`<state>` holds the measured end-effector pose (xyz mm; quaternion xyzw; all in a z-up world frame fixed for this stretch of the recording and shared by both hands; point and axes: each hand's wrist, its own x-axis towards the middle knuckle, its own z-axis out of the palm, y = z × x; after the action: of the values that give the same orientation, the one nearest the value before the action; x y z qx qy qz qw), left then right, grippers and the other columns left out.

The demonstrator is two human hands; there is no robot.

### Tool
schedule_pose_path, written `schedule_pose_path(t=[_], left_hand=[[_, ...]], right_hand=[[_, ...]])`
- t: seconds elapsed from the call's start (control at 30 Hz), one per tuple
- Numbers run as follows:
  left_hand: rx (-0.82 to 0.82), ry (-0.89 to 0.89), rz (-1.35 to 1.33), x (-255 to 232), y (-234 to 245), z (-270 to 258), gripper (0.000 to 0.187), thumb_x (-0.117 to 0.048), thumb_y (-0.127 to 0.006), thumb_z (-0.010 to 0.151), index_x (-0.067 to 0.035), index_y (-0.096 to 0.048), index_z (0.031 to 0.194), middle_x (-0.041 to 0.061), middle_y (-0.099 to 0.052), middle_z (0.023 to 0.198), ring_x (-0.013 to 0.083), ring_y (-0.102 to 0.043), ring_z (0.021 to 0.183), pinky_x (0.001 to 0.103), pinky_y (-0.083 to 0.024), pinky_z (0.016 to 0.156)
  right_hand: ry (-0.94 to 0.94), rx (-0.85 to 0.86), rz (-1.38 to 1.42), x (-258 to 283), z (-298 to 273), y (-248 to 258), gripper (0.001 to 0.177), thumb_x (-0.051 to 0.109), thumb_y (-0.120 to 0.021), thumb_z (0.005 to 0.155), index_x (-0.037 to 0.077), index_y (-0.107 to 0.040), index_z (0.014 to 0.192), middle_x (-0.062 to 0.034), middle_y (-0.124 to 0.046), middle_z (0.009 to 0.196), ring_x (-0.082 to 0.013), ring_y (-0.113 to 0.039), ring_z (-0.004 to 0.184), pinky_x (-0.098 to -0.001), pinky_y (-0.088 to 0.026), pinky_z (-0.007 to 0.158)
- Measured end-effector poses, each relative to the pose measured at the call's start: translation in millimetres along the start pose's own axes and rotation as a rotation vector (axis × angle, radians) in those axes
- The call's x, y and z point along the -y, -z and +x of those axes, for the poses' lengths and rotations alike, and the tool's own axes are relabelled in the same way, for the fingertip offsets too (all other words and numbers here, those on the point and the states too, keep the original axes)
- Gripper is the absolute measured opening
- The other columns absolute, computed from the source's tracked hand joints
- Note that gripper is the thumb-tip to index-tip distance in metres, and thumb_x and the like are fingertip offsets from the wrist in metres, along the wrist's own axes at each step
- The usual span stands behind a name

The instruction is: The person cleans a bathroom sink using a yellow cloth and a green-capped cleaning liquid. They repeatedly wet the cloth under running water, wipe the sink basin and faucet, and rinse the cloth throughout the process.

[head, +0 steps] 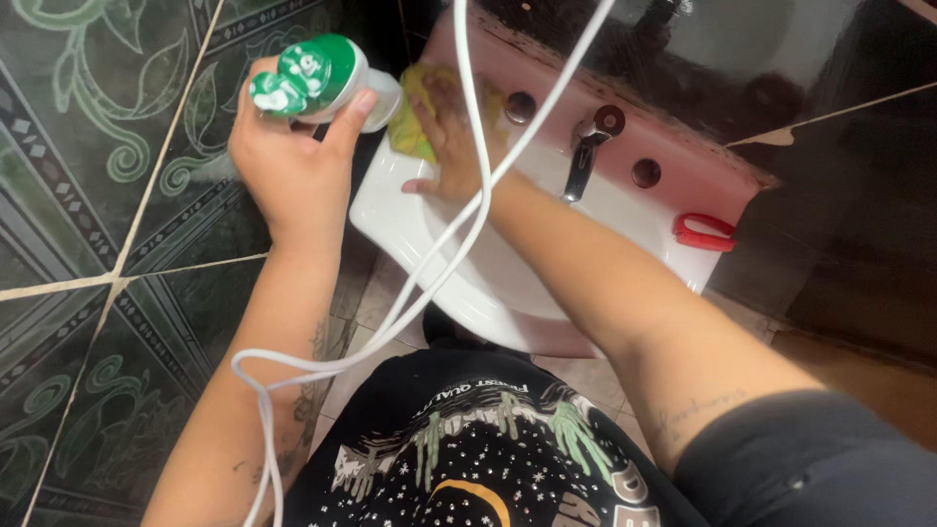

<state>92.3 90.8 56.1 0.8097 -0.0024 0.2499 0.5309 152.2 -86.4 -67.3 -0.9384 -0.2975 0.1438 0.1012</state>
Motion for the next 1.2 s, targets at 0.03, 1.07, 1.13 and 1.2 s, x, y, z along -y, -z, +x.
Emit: schedule_pose_path(t=[0.03, 1.07, 1.13, 1.2], left_hand=[[0.002, -0.027, 0.069, -0.6, 3.0, -3.2, 0.042, -0.009, -0.099, 0.089, -0.001, -0.065, 0.113, 0.008, -0.068, 0.108, 0.0189, -0.071, 0.099, 0.032, -0.059, 0.087], [0.093, 0.042, 0.227, -2.8, 11.7, -37.8, 0.042, -0.013, -0.098, 0.085, 0.002, -0.065, 0.107, 0.012, -0.069, 0.104, 0.0233, -0.07, 0.092, 0.032, -0.056, 0.083], [0.096, 0.037, 0.225, -5.8, 13.0, -42.7, 0.04, -0.012, -0.098, 0.085, 0.001, -0.067, 0.106, 0.011, -0.07, 0.103, 0.0222, -0.07, 0.093, 0.032, -0.056, 0.085], [0.097, 0.056, 0.196, -7.7, 12.4, -47.4, 0.04, -0.01, -0.098, 0.084, 0.002, -0.067, 0.107, 0.011, -0.07, 0.103, 0.0207, -0.071, 0.093, 0.032, -0.056, 0.087]], right_hand=[[-0.038, 0.079, -0.039, -9.2, 6.1, 7.0, 0.124, 0.08, -0.065, 0.077, 0.004, -0.013, 0.16, -0.0238, -0.007, 0.167, -0.0427, -0.004, 0.154, -0.0555, -0.004, 0.123], [-0.441, 0.302, -0.284, -67.8, -18.5, 29.1, 0.024, 0.004, -0.066, 0.089, 0.017, -0.07, 0.109, -0.0101, -0.072, 0.11, -0.033, -0.069, 0.101, -0.0524, -0.051, 0.081], [-0.399, 0.207, -0.262, -71.3, -25.5, 25.5, 0.02, 0.007, -0.061, 0.094, 0.017, -0.067, 0.11, -0.0105, -0.071, 0.109, -0.0328, -0.067, 0.1, -0.0531, -0.05, 0.078], [-0.348, 0.134, -0.492, -70.9, -30.6, 18.8, 0.03, 0.016, -0.06, 0.088, 0.013, -0.062, 0.118, -0.0132, -0.068, 0.111, -0.0339, -0.065, 0.099, -0.0529, -0.05, 0.073]])
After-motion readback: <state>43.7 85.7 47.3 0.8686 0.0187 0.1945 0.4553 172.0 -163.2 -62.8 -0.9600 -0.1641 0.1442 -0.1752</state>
